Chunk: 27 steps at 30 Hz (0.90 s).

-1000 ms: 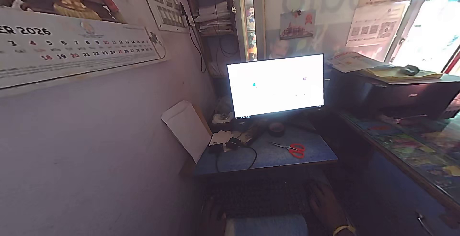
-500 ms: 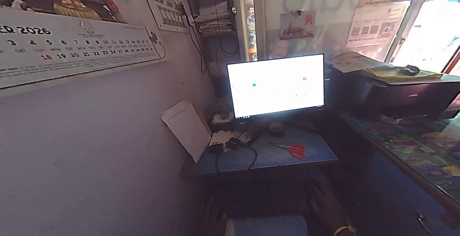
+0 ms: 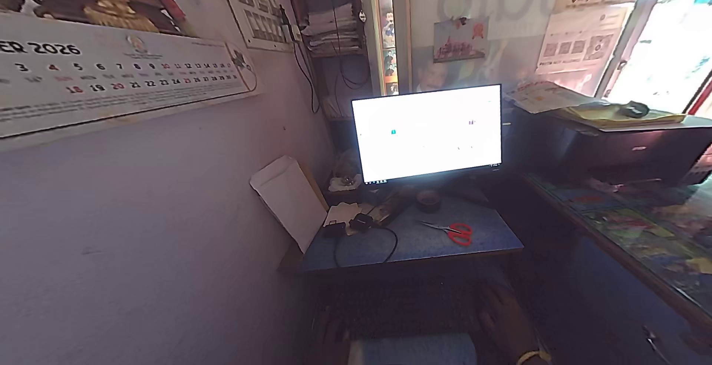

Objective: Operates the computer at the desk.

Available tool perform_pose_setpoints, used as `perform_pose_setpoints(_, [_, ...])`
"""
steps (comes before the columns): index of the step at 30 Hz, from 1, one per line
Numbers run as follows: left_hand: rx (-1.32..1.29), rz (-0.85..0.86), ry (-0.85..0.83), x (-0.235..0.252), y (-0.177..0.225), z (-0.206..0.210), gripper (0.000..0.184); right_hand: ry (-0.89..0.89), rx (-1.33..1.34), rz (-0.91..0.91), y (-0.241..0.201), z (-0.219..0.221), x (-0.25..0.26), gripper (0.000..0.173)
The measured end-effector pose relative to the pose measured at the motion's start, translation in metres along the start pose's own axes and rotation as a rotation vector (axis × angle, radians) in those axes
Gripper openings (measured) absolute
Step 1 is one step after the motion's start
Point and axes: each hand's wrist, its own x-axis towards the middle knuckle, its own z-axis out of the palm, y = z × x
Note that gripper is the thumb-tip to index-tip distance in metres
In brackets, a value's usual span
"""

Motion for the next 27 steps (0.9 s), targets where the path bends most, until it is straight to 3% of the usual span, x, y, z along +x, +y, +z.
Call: perform_pose_setpoints(27, [0.002,-0.037,-0.031,0.0003,0.0024,-0.002,0.05,-0.022,-0.009,0.013,0.0018,0.0018,0.0005,0.049])
